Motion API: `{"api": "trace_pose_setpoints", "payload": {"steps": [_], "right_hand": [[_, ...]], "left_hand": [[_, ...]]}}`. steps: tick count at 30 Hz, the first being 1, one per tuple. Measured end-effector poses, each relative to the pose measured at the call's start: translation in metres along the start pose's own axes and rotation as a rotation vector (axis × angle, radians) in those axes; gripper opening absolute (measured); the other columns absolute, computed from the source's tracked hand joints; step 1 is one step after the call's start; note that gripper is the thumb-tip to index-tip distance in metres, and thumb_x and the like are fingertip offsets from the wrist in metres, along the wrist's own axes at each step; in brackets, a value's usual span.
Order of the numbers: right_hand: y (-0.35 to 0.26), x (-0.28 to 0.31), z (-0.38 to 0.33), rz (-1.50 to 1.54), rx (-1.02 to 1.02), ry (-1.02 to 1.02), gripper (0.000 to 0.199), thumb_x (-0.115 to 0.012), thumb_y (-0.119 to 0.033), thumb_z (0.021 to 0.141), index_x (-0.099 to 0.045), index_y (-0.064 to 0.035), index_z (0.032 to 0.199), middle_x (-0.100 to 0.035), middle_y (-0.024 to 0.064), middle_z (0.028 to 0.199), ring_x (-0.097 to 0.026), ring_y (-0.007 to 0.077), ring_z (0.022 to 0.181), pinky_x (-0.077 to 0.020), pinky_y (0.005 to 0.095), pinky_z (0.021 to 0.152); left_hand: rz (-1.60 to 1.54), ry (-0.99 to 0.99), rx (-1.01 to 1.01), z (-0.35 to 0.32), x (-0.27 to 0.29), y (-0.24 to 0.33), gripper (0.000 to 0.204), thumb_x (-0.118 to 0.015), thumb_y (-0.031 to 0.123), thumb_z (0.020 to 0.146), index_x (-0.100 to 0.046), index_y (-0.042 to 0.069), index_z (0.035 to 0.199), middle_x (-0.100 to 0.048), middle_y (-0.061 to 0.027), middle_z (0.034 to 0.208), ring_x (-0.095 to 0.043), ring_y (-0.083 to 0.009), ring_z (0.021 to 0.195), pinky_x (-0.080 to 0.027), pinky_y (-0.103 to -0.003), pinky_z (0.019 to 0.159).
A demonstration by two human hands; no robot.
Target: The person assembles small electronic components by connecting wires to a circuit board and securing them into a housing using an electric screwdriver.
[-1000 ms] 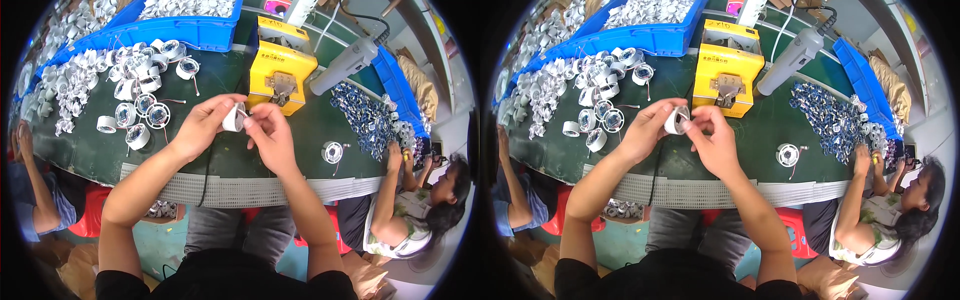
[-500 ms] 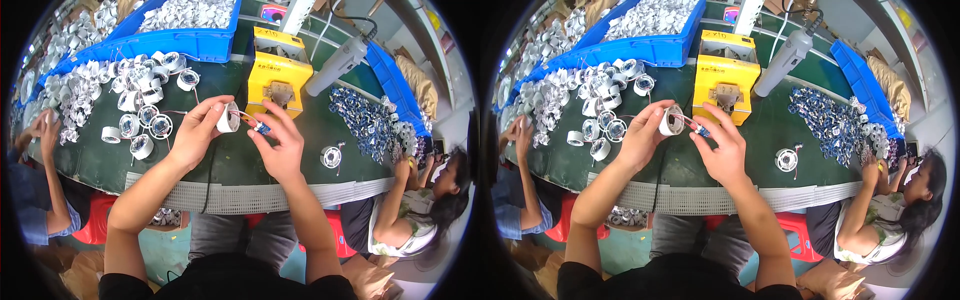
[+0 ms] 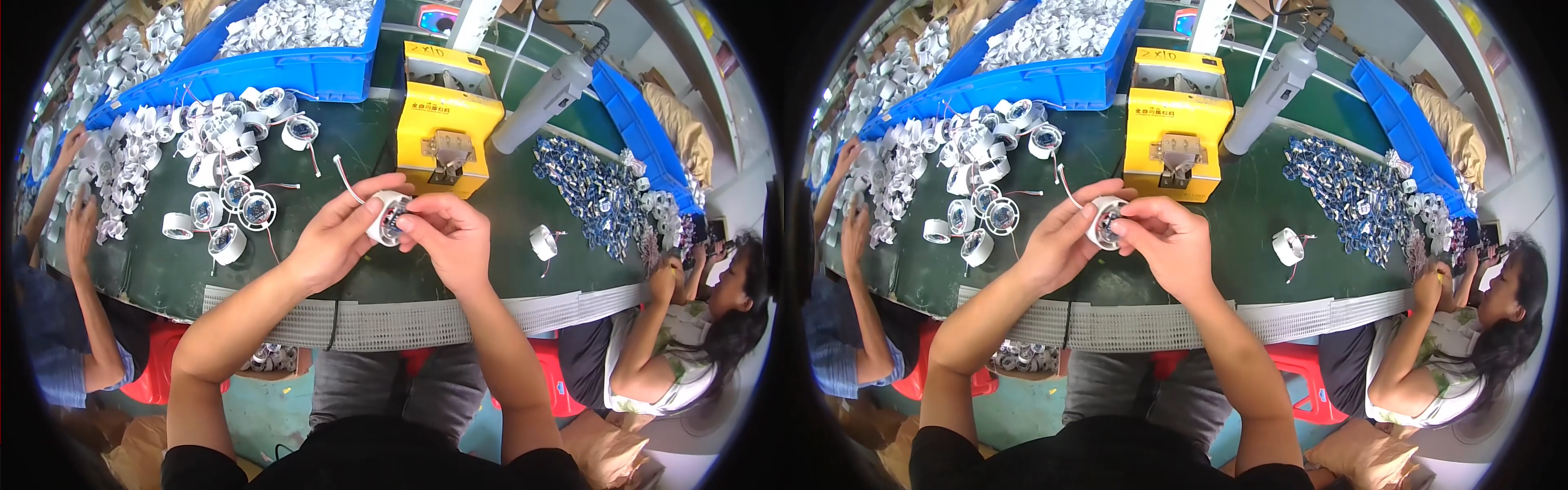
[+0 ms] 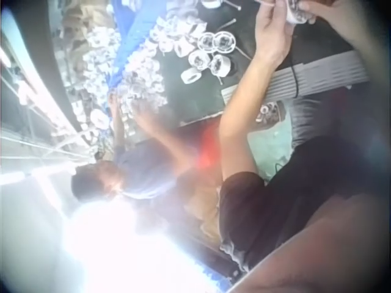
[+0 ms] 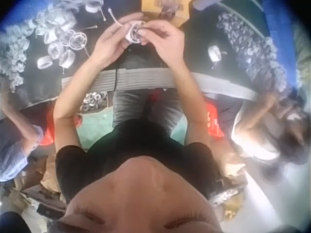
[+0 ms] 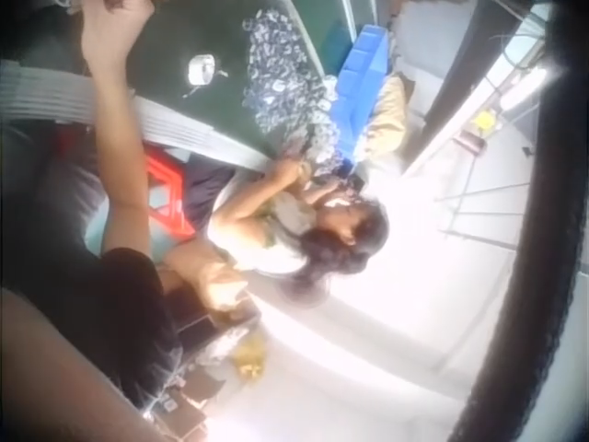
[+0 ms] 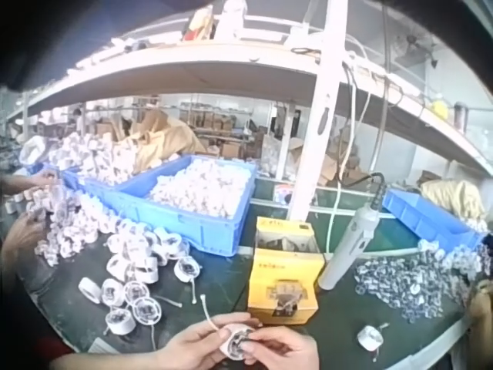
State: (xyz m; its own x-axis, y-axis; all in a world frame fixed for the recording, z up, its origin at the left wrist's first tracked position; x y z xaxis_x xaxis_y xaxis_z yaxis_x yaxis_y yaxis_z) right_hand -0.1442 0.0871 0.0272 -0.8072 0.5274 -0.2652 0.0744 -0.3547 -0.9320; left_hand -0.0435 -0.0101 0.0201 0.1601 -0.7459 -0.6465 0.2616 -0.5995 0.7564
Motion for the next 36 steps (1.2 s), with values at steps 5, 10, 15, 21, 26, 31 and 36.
{"api": "trace_pose_setpoints", "payload": {"steps": [5, 10, 15, 21, 26, 31, 36], "right_hand": [[-0.006, -0.007, -0.001, -0.31, 0.207, -0.009, 0.019, -0.075, 0.003, 0.079, -0.068, -0.0005, 0.096, -0.066, 0.0068, 0.089, -0.062, 0.0112, 0.066, -0.0501, 0.0228, 0.058], [-0.021, -0.013, -0.002, -0.499, 0.325, 0.052, 0.03, -0.075, 0.002, 0.079, -0.064, -0.0004, 0.107, -0.059, 0.0074, 0.103, -0.06, 0.0116, 0.09, -0.0524, 0.0238, 0.072], [0.006, -0.001, 0.003, -0.232, 0.059, 0.014, 0.021, -0.07, 0.001, 0.084, -0.063, 0.0022, 0.104, -0.063, 0.0106, 0.107, -0.065, 0.0143, 0.093, -0.055, 0.0251, 0.072], [-0.044, 0.043, 0.014, -0.687, 0.604, 0.555, 0.052, -0.076, -0.01, 0.081, -0.052, 0.0029, 0.124, -0.056, 0.0126, 0.109, -0.057, 0.0226, 0.094, -0.0486, 0.034, 0.084], [-0.078, 0.083, 0.078, -0.783, 0.316, 0.46, 0.059, -0.077, -0.021, 0.08, -0.048, 0.0036, 0.125, -0.063, 0.0189, 0.113, -0.062, 0.0204, 0.096, -0.0493, 0.0339, 0.084], [-0.1, 0.054, 0.073, -0.438, 0.612, 0.531, 0.049, -0.068, -0.017, 0.09, -0.043, -0.0007, 0.129, -0.058, 0.0036, 0.074, -0.057, 0.0127, 0.059, -0.0475, 0.0272, 0.058], [-0.09, 0.012, 0.08, -0.211, 0.519, 0.406, 0.046, -0.066, -0.012, 0.091, -0.041, 0.0004, 0.128, -0.052, 0.0021, 0.07, -0.048, 0.0081, 0.046, -0.0369, 0.0235, 0.042]], "left_hand": [[0.041, -0.002, -0.013, -0.001, 0.001, -0.002, 0.048, -0.04, 0.02, 0.103, -0.031, 0.004, 0.148, -0.042, -0.0143, 0.145, -0.047, -0.0247, 0.129, -0.039, -0.041, 0.107], [-0.036, -0.071, -0.036, -0.002, -0.006, -0.004, 0.053, -0.04, 0.023, 0.104, -0.023, 0.008, 0.152, -0.043, -0.0114, 0.143, -0.045, -0.0221, 0.128, -0.034, -0.038, 0.109], [0.438, -0.033, -0.024, 0.0, -0.001, -0.007, 0.063, -0.057, 0.008, 0.097, -0.026, 0.008, 0.151, -0.052, -0.005, 0.128, -0.052, -0.0111, 0.114, -0.046, -0.029, 0.096], [0.334, 0.08, 0.189, 0.003, 0.015, -0.016, 0.045, -0.055, -0.001, 0.093, -0.044, 0.002, 0.137, -0.059, -0.0064, 0.114, -0.063, -0.0158, 0.098, -0.059, -0.036, 0.086], [0.252, 0.097, 0.259, 0.005, 0.021, -0.026, 0.037, -0.056, 0.002, 0.093, -0.048, -0.001, 0.128, -0.056, -0.0092, 0.112, -0.062, -0.0194, 0.1, -0.059, -0.039, 0.086], [0.275, 0.16, 0.244, 0.004, 0.027, -0.028, 0.037, -0.055, 0.002, 0.091, -0.048, -0.003, 0.127, -0.056, -0.0108, 0.112, -0.062, -0.0206, 0.098, -0.061, -0.04, 0.082], [0.301, 0.158, 0.302, 0.005, 0.026, -0.026, 0.035, -0.054, 0.004, 0.092, -0.049, -0.002, 0.126, -0.057, -0.0107, 0.11, -0.063, -0.0206, 0.097, -0.061, -0.039, 0.08]]}}
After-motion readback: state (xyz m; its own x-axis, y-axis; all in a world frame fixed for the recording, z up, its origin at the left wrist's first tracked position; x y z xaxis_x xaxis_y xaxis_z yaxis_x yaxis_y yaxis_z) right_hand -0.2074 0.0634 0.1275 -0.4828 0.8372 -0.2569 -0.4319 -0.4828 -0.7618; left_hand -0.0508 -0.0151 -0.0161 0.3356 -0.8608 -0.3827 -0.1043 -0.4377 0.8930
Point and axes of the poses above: each hand's wrist, its own z-axis towards the middle knuckle, its own x-axis out of the back of the hand, y = z × x, the point moved 6 cm from there along z, towards the middle knuckle
